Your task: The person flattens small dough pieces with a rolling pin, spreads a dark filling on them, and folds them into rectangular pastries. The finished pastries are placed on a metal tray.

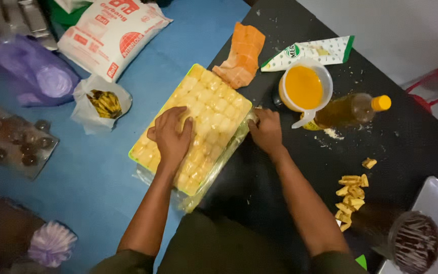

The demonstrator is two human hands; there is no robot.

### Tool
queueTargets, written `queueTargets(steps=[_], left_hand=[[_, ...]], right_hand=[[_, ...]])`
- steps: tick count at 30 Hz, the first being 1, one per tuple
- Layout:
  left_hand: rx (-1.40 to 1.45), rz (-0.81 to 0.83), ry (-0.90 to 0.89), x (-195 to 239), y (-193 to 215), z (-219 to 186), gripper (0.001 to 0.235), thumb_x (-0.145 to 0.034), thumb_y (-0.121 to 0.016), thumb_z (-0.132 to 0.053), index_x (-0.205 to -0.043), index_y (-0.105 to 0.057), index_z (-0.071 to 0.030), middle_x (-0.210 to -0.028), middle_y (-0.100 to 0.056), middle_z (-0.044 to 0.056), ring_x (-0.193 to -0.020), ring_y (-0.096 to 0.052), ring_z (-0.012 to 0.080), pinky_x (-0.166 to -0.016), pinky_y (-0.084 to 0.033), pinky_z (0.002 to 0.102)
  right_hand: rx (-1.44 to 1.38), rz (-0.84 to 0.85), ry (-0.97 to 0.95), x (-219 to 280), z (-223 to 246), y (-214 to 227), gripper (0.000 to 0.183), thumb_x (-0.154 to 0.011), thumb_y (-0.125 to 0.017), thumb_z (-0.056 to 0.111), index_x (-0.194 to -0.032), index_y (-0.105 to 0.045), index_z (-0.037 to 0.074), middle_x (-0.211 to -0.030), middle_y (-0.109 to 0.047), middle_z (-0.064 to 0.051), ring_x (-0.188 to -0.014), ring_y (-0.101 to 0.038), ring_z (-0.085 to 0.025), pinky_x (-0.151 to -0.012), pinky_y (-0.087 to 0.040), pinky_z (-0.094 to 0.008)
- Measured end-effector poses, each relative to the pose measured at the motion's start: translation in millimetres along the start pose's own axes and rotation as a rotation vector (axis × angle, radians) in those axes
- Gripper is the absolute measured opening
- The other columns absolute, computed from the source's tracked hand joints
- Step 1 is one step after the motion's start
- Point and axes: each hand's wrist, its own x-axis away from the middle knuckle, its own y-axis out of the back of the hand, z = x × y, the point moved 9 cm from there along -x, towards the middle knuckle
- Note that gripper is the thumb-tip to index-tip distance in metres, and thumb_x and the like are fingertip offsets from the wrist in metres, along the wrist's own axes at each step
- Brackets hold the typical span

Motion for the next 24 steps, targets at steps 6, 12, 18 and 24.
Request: queueTargets(steps=[6,12,18,24], left_hand=[[0.099,0.103,0.089,-16.8,13.1,-16.3,0.03,-0.093,-0.071,-0.027,-0.122,-0.07,-0.03,-0.125,-0.068,-0.008,-0.123,-0.06,0.0224,-0.093,-0.027,0.043],[0.187,0.181,0.2,-23.8,4.5,-15.4,0.027,-0.095,-0.07,-0.027,-0.122,-0.07,-0.03,-0.126,-0.068,-0.009,-0.124,-0.059,0.0222,-0.096,-0.026,0.043],[0.218,0.239,0.229,-26.1,-13.9,-25.9,0.027,-0.096,-0.07,-0.027,-0.122,-0.07,-0.029,-0.128,-0.066,-0.01,-0.128,-0.057,0.0195,-0.104,-0.026,0.044],[0.244,0.248,0.227,-30.3,-15.0,-32.8,0.024,-0.095,-0.072,-0.024,-0.118,-0.072,-0.028,-0.125,-0.07,-0.005,-0.126,-0.061,0.0257,-0.102,-0.031,0.046]], right_hand=[[0.188,0.112,0.138,-44.6,12.1,-20.1,0.02,-0.083,-0.074,0.018,-0.099,-0.066,0.01,-0.087,-0.056,-0.007,-0.089,-0.056,-0.029,-0.09,-0.038,-0.044],[0.066,0.254,0.031,-51.2,12.1,-17.3,0.044,-0.085,-0.062,0.012,-0.128,-0.063,0.012,-0.103,-0.055,-0.012,-0.095,-0.054,-0.03,-0.095,-0.038,-0.044],[0.049,0.25,0.137,-51.6,-11.5,-37.5,0.037,-0.077,-0.066,0.024,-0.113,-0.063,0.019,-0.088,-0.05,-0.004,-0.088,-0.048,-0.025,-0.093,-0.036,-0.046],[-0.071,0.103,0.213,-55.4,26.0,3.4,0.013,-0.082,-0.063,0.014,-0.094,-0.059,0.014,-0.084,-0.043,-0.006,-0.078,-0.043,-0.024,-0.087,-0.036,-0.042]])
